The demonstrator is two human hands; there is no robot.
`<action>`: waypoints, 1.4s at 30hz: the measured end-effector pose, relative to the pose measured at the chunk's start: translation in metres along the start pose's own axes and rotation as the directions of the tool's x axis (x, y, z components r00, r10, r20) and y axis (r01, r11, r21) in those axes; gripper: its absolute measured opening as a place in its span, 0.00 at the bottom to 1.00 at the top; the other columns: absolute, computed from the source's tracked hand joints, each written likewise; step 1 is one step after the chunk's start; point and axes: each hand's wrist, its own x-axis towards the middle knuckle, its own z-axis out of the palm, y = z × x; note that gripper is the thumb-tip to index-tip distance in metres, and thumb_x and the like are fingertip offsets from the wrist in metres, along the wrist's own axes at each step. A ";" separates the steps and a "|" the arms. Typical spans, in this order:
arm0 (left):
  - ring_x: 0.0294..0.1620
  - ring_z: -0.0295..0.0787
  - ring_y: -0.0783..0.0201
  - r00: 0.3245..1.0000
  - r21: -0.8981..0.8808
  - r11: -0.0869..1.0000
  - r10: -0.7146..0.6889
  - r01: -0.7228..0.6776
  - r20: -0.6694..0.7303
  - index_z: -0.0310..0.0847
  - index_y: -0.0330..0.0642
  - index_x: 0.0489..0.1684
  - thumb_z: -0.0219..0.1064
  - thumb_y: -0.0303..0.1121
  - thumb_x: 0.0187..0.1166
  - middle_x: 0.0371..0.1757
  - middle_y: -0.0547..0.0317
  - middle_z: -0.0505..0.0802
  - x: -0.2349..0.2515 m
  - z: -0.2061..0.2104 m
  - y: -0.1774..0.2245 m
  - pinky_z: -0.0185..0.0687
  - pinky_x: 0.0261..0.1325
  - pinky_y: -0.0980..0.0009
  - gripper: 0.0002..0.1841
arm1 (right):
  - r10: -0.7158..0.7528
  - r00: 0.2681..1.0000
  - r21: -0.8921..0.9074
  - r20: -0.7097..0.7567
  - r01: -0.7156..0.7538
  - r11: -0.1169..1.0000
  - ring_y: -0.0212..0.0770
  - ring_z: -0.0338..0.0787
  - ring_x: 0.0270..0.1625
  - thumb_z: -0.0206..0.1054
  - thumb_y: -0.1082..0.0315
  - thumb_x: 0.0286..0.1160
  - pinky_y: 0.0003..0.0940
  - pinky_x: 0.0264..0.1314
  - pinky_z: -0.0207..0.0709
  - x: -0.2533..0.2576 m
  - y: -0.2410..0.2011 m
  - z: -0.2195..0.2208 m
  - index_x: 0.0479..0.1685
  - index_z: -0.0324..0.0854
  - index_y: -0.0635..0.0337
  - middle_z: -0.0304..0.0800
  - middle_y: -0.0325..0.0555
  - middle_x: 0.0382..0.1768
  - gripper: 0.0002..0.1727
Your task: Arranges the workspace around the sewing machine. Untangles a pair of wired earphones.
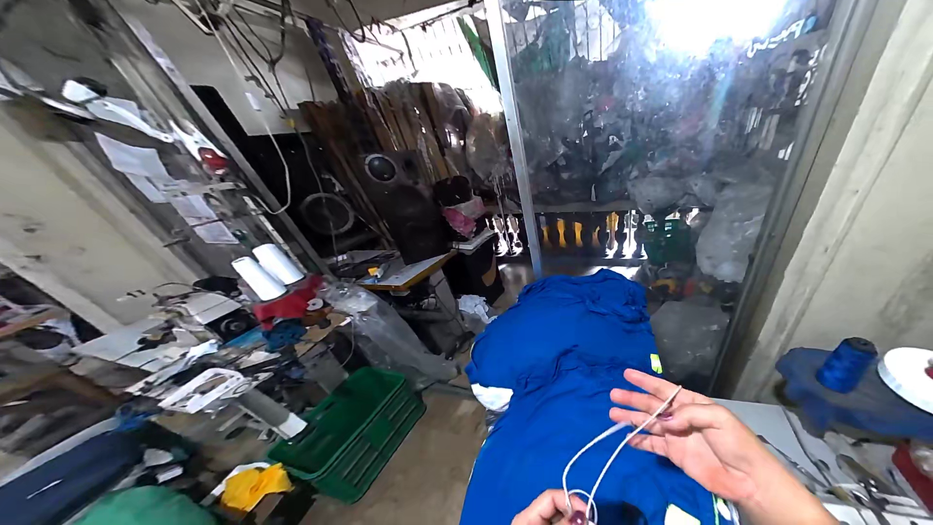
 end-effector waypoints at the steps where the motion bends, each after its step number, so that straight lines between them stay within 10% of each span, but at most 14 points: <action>1: 0.40 0.91 0.76 0.998 -0.023 1.000 0.003 -0.004 -0.056 0.92 0.48 0.38 0.63 0.24 0.77 0.37 0.68 0.96 0.001 -0.001 0.000 0.87 0.50 0.74 0.11 | 0.007 0.999 0.132 0.047 -0.013 0.991 0.56 0.92 0.64 0.48 0.73 0.76 0.51 0.63 0.87 -0.003 0.003 -0.007 0.79 0.72 0.62 0.91 0.59 0.63 0.29; 5: 0.33 0.89 0.77 0.961 0.019 1.000 0.005 0.000 -0.276 0.88 0.43 0.35 0.61 0.18 0.75 0.32 0.69 0.94 0.006 -0.002 0.004 0.86 0.43 0.77 0.10 | 0.049 0.999 0.313 -0.018 -0.041 0.949 0.56 0.95 0.59 0.40 0.67 0.87 0.54 0.63 0.87 -0.006 0.024 -0.042 0.65 0.82 0.61 0.95 0.55 0.54 0.24; 10: 0.26 0.91 0.68 0.911 -0.361 0.930 -0.212 0.077 -0.353 0.82 0.41 0.34 0.50 0.22 0.86 0.28 0.57 0.94 0.012 -0.004 0.006 0.89 0.33 0.73 0.14 | 0.184 0.977 0.176 0.106 -0.201 0.964 0.54 0.92 0.64 0.48 0.67 0.85 0.50 0.65 0.87 -0.015 0.056 -0.072 0.69 0.80 0.59 0.93 0.55 0.61 0.21; 13: 0.30 0.88 0.75 0.903 0.159 0.987 0.084 -0.017 -0.422 0.84 0.37 0.32 0.64 0.17 0.73 0.30 0.64 0.92 0.013 -0.001 0.000 0.86 0.38 0.78 0.06 | 0.102 0.995 0.269 0.017 -0.103 0.958 0.53 0.94 0.60 0.44 0.65 0.89 0.47 0.58 0.89 -0.018 0.063 -0.071 0.68 0.79 0.57 0.94 0.54 0.59 0.21; 15: 0.37 0.89 0.68 0.899 0.697 0.715 0.344 -0.065 -0.270 0.89 0.31 0.32 0.73 0.24 0.68 0.34 0.54 0.91 0.011 -0.008 -0.006 0.87 0.46 0.72 0.04 | 0.059 0.991 0.388 -0.118 -0.009 0.922 0.54 0.96 0.55 0.38 0.63 0.92 0.49 0.54 0.90 -0.020 0.064 -0.066 0.70 0.79 0.53 0.95 0.53 0.55 0.23; 18: 0.38 0.92 0.56 0.899 0.897 0.435 0.421 -0.083 -0.121 0.91 0.33 0.30 0.74 0.30 0.69 0.34 0.47 0.92 0.016 -0.016 -0.009 0.89 0.47 0.57 0.07 | 0.106 0.982 0.363 -0.158 -0.043 0.931 0.45 0.96 0.34 0.37 0.63 0.95 0.42 0.41 0.93 -0.027 0.053 -0.047 0.55 0.84 0.55 0.94 0.45 0.31 0.24; 20: 0.35 0.90 0.62 0.932 0.784 0.620 0.264 0.033 -0.249 0.90 0.33 0.30 0.75 0.29 0.68 0.31 0.53 0.92 0.019 -0.015 -0.007 0.87 0.45 0.62 0.06 | 0.152 0.980 0.205 -0.128 -0.124 0.971 0.41 0.93 0.26 0.38 0.66 0.95 0.36 0.33 0.91 -0.032 0.047 -0.035 0.56 0.82 0.57 0.91 0.43 0.25 0.22; 23: 0.21 0.87 0.72 0.927 0.018 0.965 -0.247 0.262 -0.284 0.81 0.39 0.24 0.60 0.19 0.76 0.20 0.61 0.91 0.027 -0.019 0.003 0.85 0.30 0.75 0.10 | 0.152 0.954 -0.143 -0.259 -0.193 0.971 0.36 0.88 0.20 0.46 0.68 0.94 0.31 0.24 0.86 -0.023 0.042 -0.034 0.65 0.78 0.62 0.86 0.40 0.22 0.16; 28: 0.28 0.93 0.66 0.908 -0.640 0.766 -0.302 0.051 -0.289 0.84 0.50 0.27 0.43 0.33 0.91 0.24 0.62 0.92 0.027 -0.025 0.009 0.92 0.39 0.67 0.23 | 0.222 0.925 -0.254 -0.308 -0.304 0.918 0.23 0.61 0.09 0.47 0.66 0.93 0.18 0.10 0.57 -0.013 0.046 -0.077 0.57 0.85 0.57 0.63 0.27 0.11 0.18; 31: 0.32 0.94 0.63 0.941 -0.721 0.692 -0.222 -0.032 -0.255 0.89 0.50 0.27 0.48 0.36 0.89 0.28 0.62 0.94 0.026 -0.027 0.012 0.93 0.44 0.63 0.22 | 0.303 0.948 -0.411 -0.102 -0.317 0.854 0.26 0.77 0.18 0.52 0.66 0.90 0.22 0.21 0.73 -0.017 0.046 -0.079 0.59 0.84 0.57 0.80 0.31 0.21 0.15; 34: 0.34 0.95 0.61 0.956 -0.710 0.695 -0.269 0.112 -0.113 0.92 0.47 0.26 0.50 0.36 0.86 0.29 0.58 0.95 0.021 -0.027 0.022 0.93 0.45 0.61 0.22 | 0.268 0.929 -0.539 -0.254 -0.366 0.759 0.37 0.90 0.33 0.56 0.66 0.90 0.32 0.33 0.83 -0.011 0.044 -0.077 0.65 0.81 0.59 0.93 0.43 0.42 0.14; 38: 0.33 0.95 0.64 0.934 -0.428 0.875 -0.320 0.226 -0.161 0.88 0.47 0.26 0.35 0.32 0.88 0.28 0.59 0.96 0.018 -0.017 0.032 0.92 0.44 0.66 0.29 | 0.167 0.871 -0.884 -0.462 -0.439 -0.159 0.65 0.79 0.77 0.61 0.55 0.86 0.66 0.74 0.72 -0.007 0.022 -0.049 0.74 0.80 0.62 0.83 0.64 0.71 0.26; 39: 0.33 0.95 0.64 0.931 -0.367 0.895 -0.329 0.254 -0.158 0.88 0.45 0.28 0.34 0.32 0.89 0.28 0.58 0.96 0.017 -0.013 0.032 0.91 0.45 0.67 0.29 | 0.132 0.895 -0.888 -0.427 -0.387 -0.247 0.70 0.74 0.81 0.62 0.57 0.84 0.70 0.75 0.68 -0.011 0.019 -0.037 0.78 0.77 0.63 0.79 0.66 0.76 0.27; 42: 0.33 0.94 0.67 0.952 -0.218 0.935 -0.299 0.278 -0.070 0.89 0.40 0.37 0.39 0.31 0.89 0.30 0.60 0.96 0.014 0.000 0.029 0.90 0.45 0.70 0.26 | 0.003 1.000 -0.998 -0.009 -0.009 -0.065 0.67 0.68 0.86 0.63 0.59 0.83 0.71 0.78 0.66 -0.021 0.020 -0.003 0.86 0.70 0.55 0.70 0.57 0.86 0.31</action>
